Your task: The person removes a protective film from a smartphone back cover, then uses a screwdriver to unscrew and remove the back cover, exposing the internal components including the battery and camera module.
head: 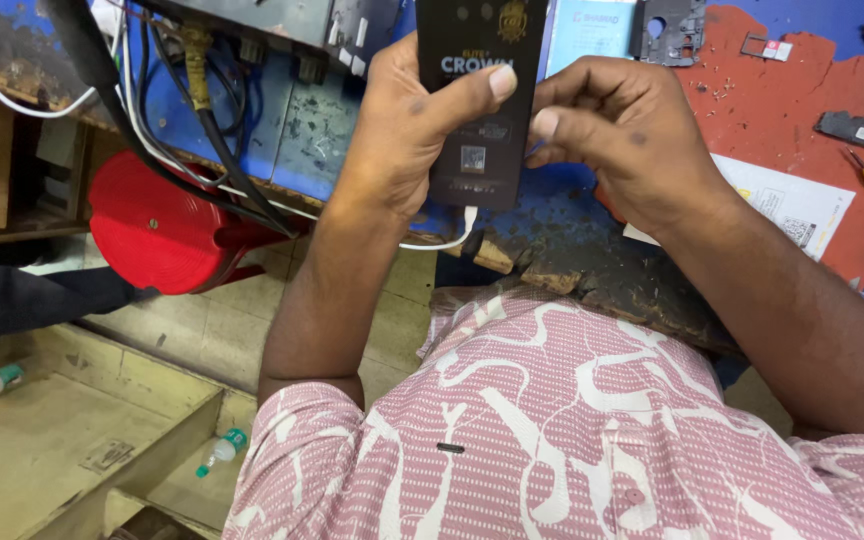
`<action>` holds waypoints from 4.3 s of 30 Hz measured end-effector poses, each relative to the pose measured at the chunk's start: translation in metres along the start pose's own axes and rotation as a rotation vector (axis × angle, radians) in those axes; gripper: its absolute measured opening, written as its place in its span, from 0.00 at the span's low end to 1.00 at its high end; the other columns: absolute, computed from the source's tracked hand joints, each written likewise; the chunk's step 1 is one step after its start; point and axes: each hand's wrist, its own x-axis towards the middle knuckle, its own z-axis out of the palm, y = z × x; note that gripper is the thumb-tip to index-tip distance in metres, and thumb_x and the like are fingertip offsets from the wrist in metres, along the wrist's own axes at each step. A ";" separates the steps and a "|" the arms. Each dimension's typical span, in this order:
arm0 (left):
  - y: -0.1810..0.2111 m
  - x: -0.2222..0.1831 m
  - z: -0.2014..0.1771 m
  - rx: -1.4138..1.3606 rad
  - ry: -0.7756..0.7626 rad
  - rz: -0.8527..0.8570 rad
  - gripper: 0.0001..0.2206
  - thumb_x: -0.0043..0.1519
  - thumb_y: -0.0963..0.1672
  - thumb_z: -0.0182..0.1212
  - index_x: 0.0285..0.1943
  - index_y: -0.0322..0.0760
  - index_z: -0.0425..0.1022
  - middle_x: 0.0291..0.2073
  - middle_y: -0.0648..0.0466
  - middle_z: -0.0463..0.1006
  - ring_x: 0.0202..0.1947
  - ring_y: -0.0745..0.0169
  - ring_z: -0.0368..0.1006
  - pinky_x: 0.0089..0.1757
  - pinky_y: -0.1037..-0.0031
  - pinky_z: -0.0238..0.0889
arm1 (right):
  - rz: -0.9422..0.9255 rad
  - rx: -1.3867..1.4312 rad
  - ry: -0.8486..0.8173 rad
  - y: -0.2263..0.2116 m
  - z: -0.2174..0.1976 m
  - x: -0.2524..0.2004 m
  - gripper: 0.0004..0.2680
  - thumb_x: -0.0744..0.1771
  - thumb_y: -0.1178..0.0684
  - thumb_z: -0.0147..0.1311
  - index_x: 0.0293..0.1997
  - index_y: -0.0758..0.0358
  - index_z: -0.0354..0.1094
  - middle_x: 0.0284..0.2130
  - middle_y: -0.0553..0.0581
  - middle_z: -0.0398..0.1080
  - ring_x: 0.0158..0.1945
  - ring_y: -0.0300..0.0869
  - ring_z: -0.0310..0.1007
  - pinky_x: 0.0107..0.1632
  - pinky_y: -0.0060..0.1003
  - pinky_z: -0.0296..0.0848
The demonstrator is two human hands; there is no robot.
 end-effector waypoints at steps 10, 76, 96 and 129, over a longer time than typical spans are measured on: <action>0.003 0.001 -0.002 -0.065 -0.024 -0.032 0.13 0.70 0.47 0.65 0.52 0.31 0.77 0.39 0.53 0.82 0.39 0.69 0.80 0.42 0.75 0.76 | 0.046 -0.127 0.078 0.006 0.011 0.004 0.06 0.69 0.61 0.61 0.50 0.69 0.71 0.43 0.57 0.77 0.45 0.37 0.79 0.51 0.34 0.83; -0.007 0.004 0.006 -0.141 -0.125 -0.250 0.12 0.56 0.39 0.70 0.47 0.27 0.77 0.35 0.49 0.83 0.32 0.60 0.81 0.37 0.66 0.78 | 0.065 -0.059 0.113 0.013 0.001 -0.016 0.04 0.67 0.59 0.58 0.35 0.70 0.72 0.31 0.57 0.75 0.36 0.40 0.79 0.42 0.35 0.80; -0.003 -0.001 0.009 -0.063 -0.082 -0.217 0.14 0.54 0.38 0.70 0.49 0.28 0.77 0.38 0.51 0.82 0.37 0.63 0.80 0.42 0.69 0.77 | 0.014 -0.044 0.091 0.018 0.001 -0.017 0.04 0.67 0.58 0.59 0.35 0.69 0.72 0.31 0.56 0.76 0.36 0.39 0.78 0.41 0.34 0.80; -0.009 -0.009 0.038 -0.028 -0.258 -0.241 0.11 0.62 0.37 0.68 0.51 0.24 0.75 0.37 0.45 0.82 0.33 0.58 0.83 0.38 0.66 0.82 | -0.029 0.118 0.092 0.033 -0.016 -0.063 0.05 0.70 0.57 0.62 0.41 0.66 0.71 0.39 0.56 0.77 0.42 0.39 0.80 0.49 0.35 0.82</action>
